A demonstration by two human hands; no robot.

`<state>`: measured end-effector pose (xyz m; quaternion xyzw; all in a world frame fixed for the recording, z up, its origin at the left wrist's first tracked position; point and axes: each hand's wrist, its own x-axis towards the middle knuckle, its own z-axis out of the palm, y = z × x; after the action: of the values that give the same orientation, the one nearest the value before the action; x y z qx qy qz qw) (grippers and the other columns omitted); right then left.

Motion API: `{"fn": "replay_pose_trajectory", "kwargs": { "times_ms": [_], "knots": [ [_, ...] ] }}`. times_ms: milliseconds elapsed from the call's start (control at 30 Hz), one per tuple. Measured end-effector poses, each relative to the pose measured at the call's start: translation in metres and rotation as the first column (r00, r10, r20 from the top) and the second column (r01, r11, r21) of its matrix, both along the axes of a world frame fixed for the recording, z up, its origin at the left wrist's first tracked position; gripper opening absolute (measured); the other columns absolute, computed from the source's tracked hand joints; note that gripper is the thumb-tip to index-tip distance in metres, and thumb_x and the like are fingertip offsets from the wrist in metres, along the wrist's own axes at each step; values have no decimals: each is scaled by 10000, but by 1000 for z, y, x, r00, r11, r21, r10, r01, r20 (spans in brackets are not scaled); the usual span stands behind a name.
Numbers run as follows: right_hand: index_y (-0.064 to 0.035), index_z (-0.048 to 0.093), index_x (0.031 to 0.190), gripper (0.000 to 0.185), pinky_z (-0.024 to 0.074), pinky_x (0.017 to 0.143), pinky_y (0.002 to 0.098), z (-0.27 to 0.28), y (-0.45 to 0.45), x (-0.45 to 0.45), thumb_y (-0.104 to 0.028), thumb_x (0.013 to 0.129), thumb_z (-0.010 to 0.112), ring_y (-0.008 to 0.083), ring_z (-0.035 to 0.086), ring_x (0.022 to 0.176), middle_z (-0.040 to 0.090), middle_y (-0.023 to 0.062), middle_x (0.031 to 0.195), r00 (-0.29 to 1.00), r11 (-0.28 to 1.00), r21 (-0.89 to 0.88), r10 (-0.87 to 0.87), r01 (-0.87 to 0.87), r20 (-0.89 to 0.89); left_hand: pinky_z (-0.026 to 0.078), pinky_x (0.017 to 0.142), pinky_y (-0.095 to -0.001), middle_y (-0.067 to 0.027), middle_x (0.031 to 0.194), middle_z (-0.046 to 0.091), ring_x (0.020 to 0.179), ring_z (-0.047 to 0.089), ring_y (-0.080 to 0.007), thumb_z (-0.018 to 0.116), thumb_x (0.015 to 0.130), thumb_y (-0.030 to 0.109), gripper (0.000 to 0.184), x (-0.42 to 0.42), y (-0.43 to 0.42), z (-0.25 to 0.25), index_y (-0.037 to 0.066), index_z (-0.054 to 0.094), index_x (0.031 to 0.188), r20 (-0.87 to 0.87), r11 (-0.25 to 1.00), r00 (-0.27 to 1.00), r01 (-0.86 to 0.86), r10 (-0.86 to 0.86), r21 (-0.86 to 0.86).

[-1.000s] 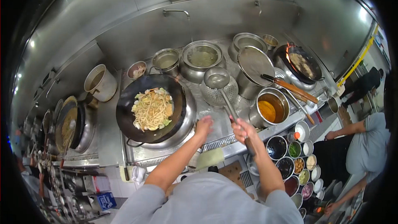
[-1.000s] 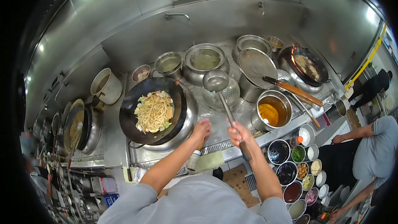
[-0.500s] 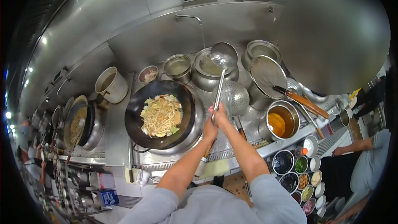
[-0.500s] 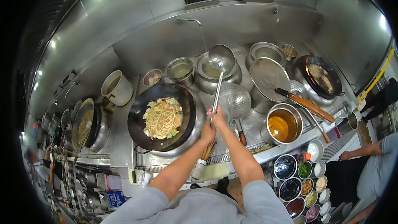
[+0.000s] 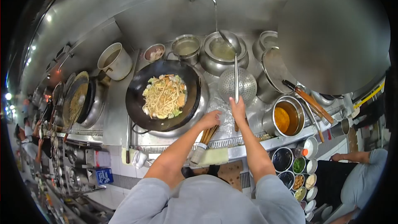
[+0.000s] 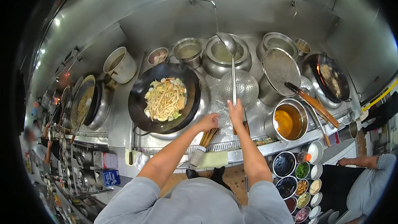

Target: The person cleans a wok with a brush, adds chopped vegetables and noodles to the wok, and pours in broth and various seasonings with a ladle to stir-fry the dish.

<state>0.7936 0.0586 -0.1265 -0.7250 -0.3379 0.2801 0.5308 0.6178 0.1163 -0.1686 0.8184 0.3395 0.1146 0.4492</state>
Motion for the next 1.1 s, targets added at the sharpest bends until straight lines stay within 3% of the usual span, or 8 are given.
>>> {"fn": "replay_pose_trajectory", "kwargs": {
  "times_ms": [33, 133, 300, 467, 667, 900, 967, 1100],
  "knots": [
    [-4, 525, 959, 333, 471, 645, 483, -13, -8, 2, -302, 896, 661, 421, 618, 701, 612, 215, 701, 940, 996, 39, -91, 83, 330, 514, 794, -347, -87, 913, 696, 885, 669, -232, 702, 778, 174, 449, -10, -6, 17, 83, 602, 1207, -38, 996, 999, -36, 33, -86],
    [4, 505, 1044, 331, 442, 696, 527, -26, -37, -6, -258, 897, 644, 518, 585, 817, 625, 296, 821, 925, 994, -46, -74, 98, 372, 507, 817, -339, -93, 903, 693, 891, 659, -240, 683, 838, 171, 298, -40, -29, 56, 46, 657, 1108, 65, 985, 988, -132, 140, -113],
    [-96, 379, 1425, 570, 470, 788, 487, -48, -91, -19, -189, 915, 615, 474, 615, 925, 634, 294, 1031, 870, 1000, -6, 18, -17, 493, 455, 651, -448, -189, 771, 605, 727, 590, -378, 600, 871, 135, 181, -116, -59, 74, -11, 610, 764, 116, 913, 980, -192, 161, 360],
    [-128, 349, 1467, 581, 471, 806, 507, -94, -160, -45, -181, 938, 581, 473, 611, 944, 635, 287, 1074, 899, 946, -313, 60, 88, 434, 434, 614, -462, -215, 739, 572, 702, 577, -405, 579, 780, 40, 126, -238, -111, 90, -33, 511, 703, -100, 888, 938, -274, 332, 370],
    [-37, 447, 1395, 507, 425, 911, 493, -128, -192, -46, -126, 914, 578, 433, 534, 1046, 560, 239, 1152, 722, 976, -199, 74, 90, 688, 481, 597, -373, -144, 740, 639, 655, 624, -270, 623, 801, 44, 24, -392, -200, 64, 36, 620, 779, -158, 924, 916, -342, 368, 169],
    [18, 520, 1280, 428, 381, 992, 477, -36, -251, -121, -15, 857, 578, 418, 479, 1146, 506, 250, 1247, 588, 992, -122, 106, -12, 802, 510, 651, -371, -113, 853, 696, 727, 670, -242, 611, 883, 186, 145, -515, -250, -108, 59, 673, 913, -429, 927, 827, -366, 364, 81],
    [11, 520, 1287, 446, 383, 989, 478, -23, -283, -156, -4, 845, 577, 417, 480, 1145, 507, 248, 1245, 585, 990, -138, 116, -7, 802, 509, 761, -357, -116, 943, 698, 855, 668, -250, 663, 838, 226, 278, -501, -240, -93, 47, 661, 1050, -334, 636, 666, -742, 667, -211],
    [-23, 498, 1331, 551, 389, 994, 472, -35, -345, -211, 27, 790, 591, 422, 475, 1161, 505, 247, 1249, 610, 970, -239, 218, -48, 762, 481, 872, -348, -135, 1022, 682, 970, 633, -263, 696, 797, 275, 486, -499, -202, -249, 16, 593, 1195, 156, 560, 538, -803, 829, -206]
  ]
}}
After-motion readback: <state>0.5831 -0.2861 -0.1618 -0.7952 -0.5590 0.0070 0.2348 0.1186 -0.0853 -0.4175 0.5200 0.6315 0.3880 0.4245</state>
